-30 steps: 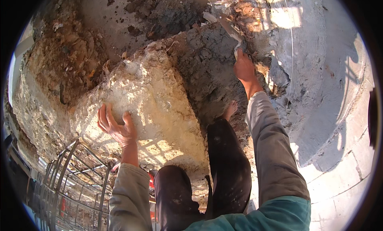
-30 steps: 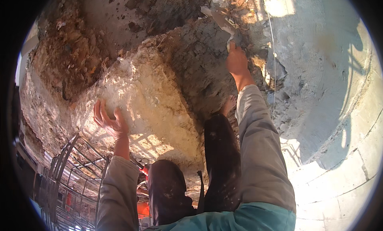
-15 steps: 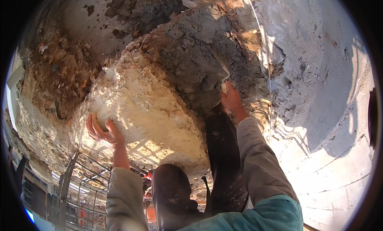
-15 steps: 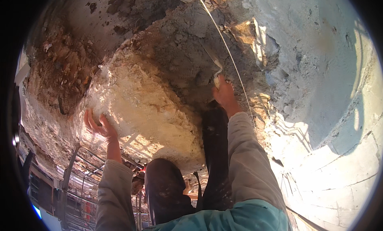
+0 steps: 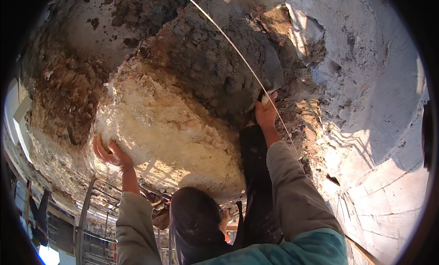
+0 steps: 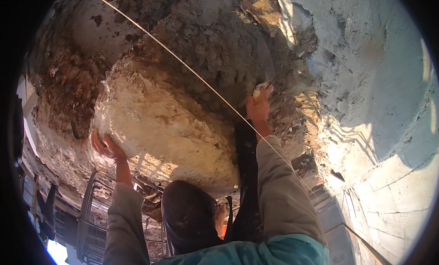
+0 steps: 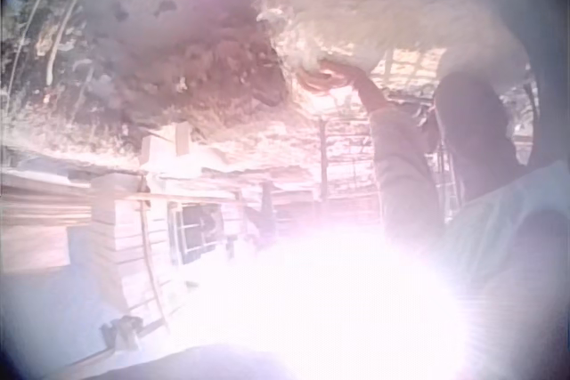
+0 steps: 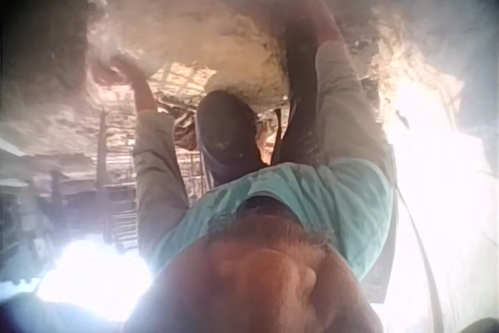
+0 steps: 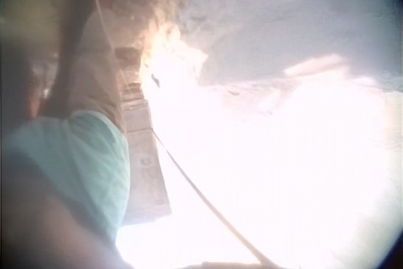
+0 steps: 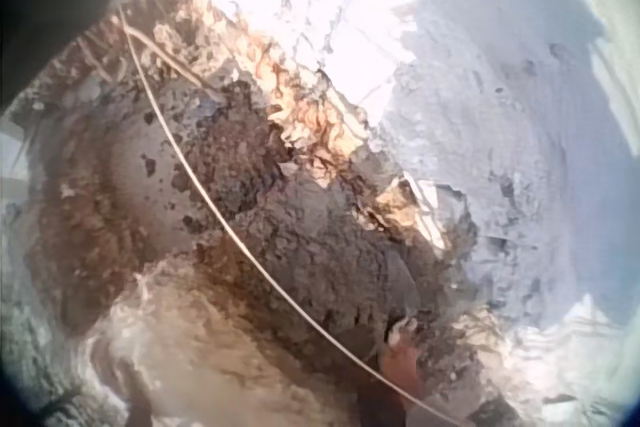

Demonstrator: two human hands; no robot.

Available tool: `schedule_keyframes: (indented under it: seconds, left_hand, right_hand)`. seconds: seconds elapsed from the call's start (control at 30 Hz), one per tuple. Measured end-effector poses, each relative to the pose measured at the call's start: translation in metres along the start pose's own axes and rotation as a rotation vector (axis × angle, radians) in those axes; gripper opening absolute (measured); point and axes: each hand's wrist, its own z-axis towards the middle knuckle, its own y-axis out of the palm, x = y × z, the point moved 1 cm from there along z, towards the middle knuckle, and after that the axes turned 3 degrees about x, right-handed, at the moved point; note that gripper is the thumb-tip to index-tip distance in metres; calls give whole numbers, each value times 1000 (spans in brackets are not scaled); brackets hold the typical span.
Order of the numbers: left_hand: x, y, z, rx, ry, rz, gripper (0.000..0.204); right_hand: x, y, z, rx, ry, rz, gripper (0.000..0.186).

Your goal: The person applies mortar to the side of a concrete block using a trowel, smooths the surface with a float, and measures the area with a tape measure.

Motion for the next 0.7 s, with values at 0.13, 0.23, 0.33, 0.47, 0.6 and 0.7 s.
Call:
schedule_keyframes:
  seconds: [0.13,0.23,0.33,0.47,0.6,0.7]
  left_hand:
    - [0,4,1,-20,-50,-28,40]
    - [0,0,1,-33,-38,-3,41]
    - [-7,0,-3,-22,-26,-3,43]
    - [-3,0,1,-29,-61,-10,44]
    - [4,0,0,-50,-105,4,45]
    - [-6,1,-1,-4,-91,-13,44]
  right_hand:
    - [-17,48,-2,-269,193,84,37]
    - [-50,64,-19,-403,364,261,25]
    - [-54,70,-16,-510,354,294,19]
    - [-73,75,-1,-727,335,264,25]
    - [-94,80,27,-894,349,268,19]
    - [-103,74,27,-971,358,344,17]
